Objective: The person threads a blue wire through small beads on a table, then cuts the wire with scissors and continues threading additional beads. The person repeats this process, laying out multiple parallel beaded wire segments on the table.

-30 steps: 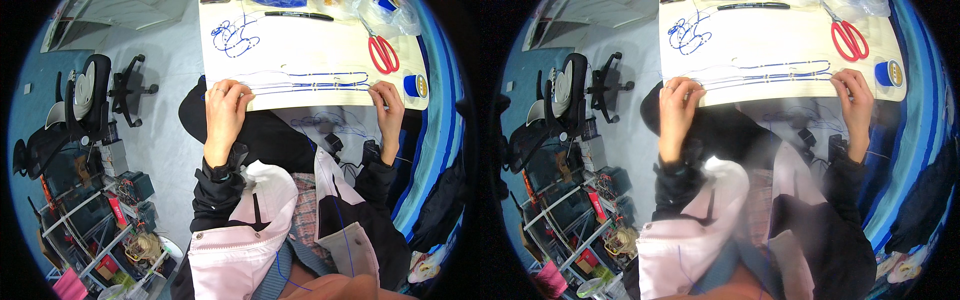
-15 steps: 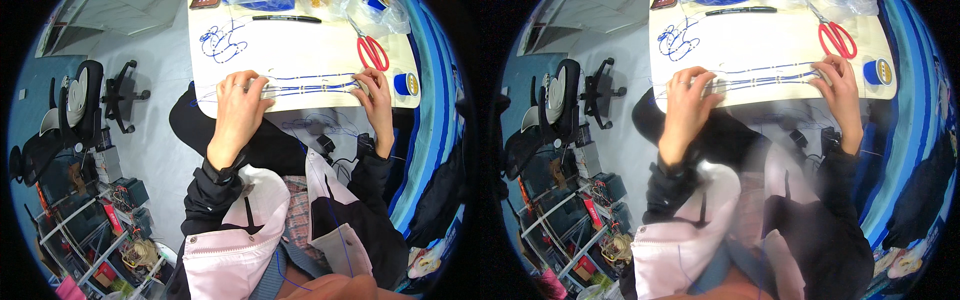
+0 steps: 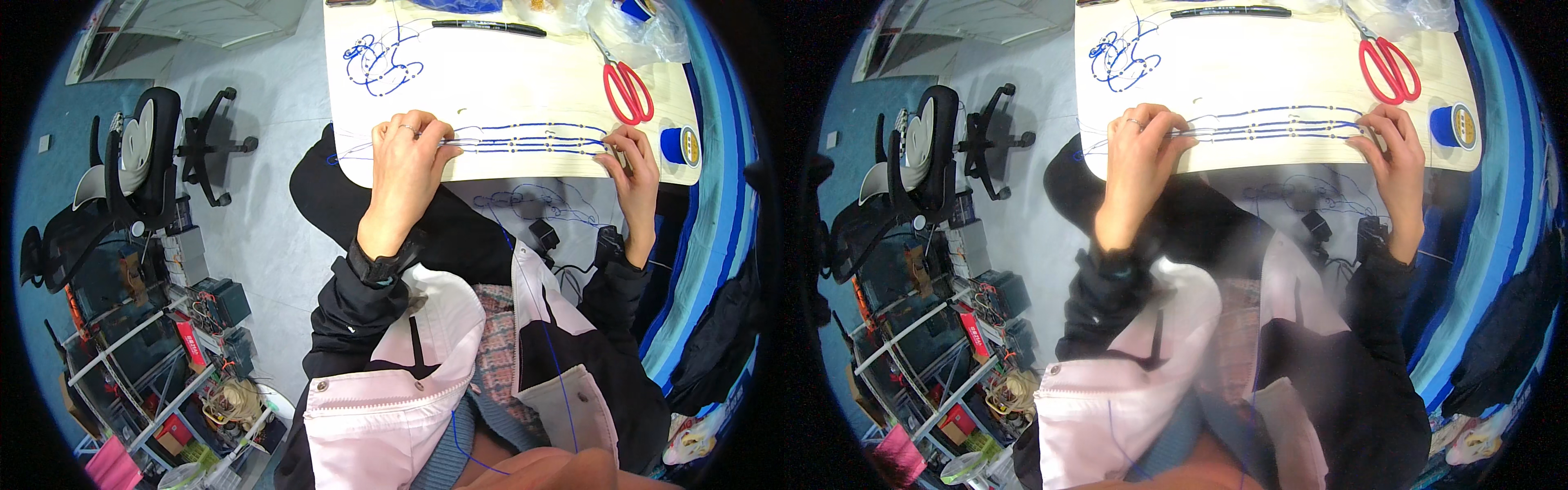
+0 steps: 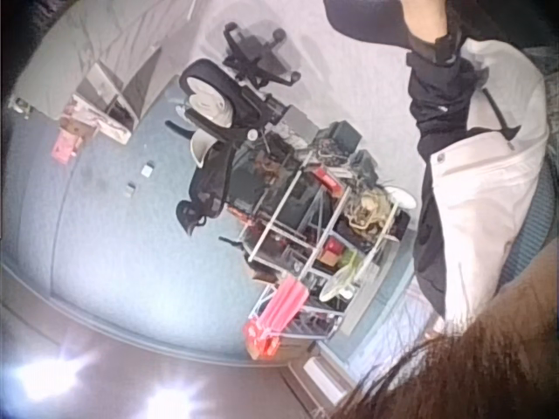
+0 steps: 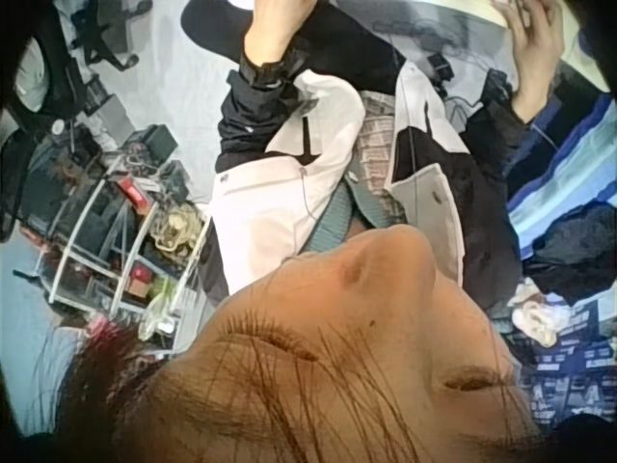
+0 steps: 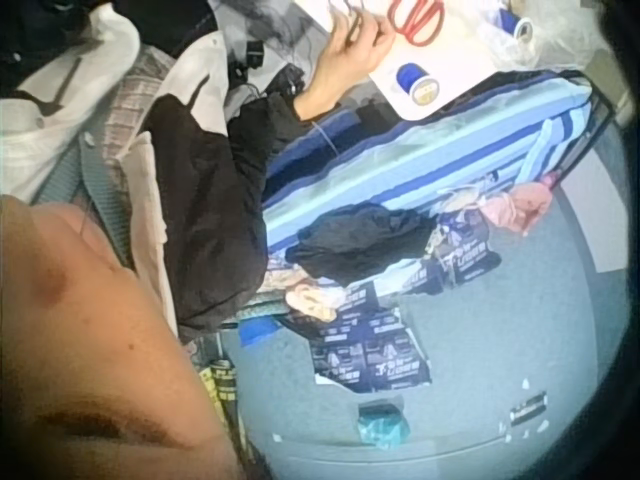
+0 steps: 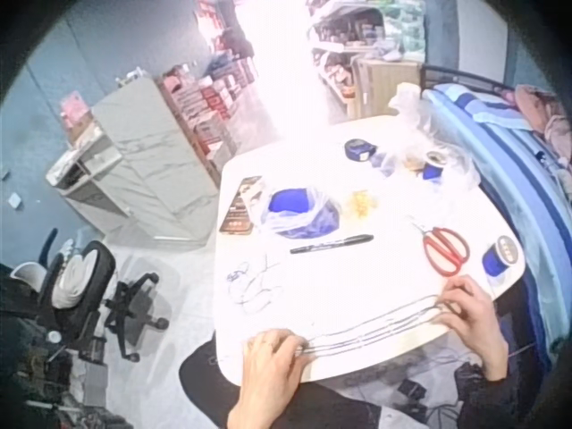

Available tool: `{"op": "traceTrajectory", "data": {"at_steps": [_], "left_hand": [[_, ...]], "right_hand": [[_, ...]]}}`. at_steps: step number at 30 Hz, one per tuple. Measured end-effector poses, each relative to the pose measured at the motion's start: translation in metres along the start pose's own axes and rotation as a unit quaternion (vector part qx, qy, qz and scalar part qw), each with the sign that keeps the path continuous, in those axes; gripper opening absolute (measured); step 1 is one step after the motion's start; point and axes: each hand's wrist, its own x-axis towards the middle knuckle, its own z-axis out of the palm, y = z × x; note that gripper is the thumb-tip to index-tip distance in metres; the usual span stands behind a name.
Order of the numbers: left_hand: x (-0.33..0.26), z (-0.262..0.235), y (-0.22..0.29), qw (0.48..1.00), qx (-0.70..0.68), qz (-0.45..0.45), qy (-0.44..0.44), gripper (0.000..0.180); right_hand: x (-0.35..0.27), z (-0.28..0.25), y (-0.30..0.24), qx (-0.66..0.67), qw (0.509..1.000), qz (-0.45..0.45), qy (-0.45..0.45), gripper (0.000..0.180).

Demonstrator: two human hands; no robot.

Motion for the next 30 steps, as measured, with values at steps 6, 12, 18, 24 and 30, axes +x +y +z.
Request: {"op": "traceTrajectory", "data": {"at_steps": [6,12,18,24,30], "left_hand": [[0.0007,0.0047,0.0006,0.999,-0.023,-0.024,0.027,0.013],[0.0009,0.0067,0.0007,0.999,-0.013,-0.025,0.041,0.009],[-0.001,0.0048,0.0013,0.998,-0.011,-0.05,0.024,0.007],[-0.0035,0.0021,0.002,0.998,-0.02,-0.059,0.014,0.009],[-0.0007,0.0039,0.0011,0.995,-0.056,-0.078,0.018,0.009]], "right_hand": [[-0.0019,-0.0007,0.0004,0.004,1.0,0.011,-0.007,0.018],[-0.0019,0.0004,0.0008,-0.015,1.0,0.002,0.003,0.014],[-0.0016,0.0006,0.0012,-0.003,1.0,0.006,0.007,0.012],[-0.0018,0.0011,0.0009,-0.015,1.0,-0.011,0.017,0.011],[-0.0012,0.0014,0.0001,-0.01,1.0,-0.01,0.019,0.011]]}}
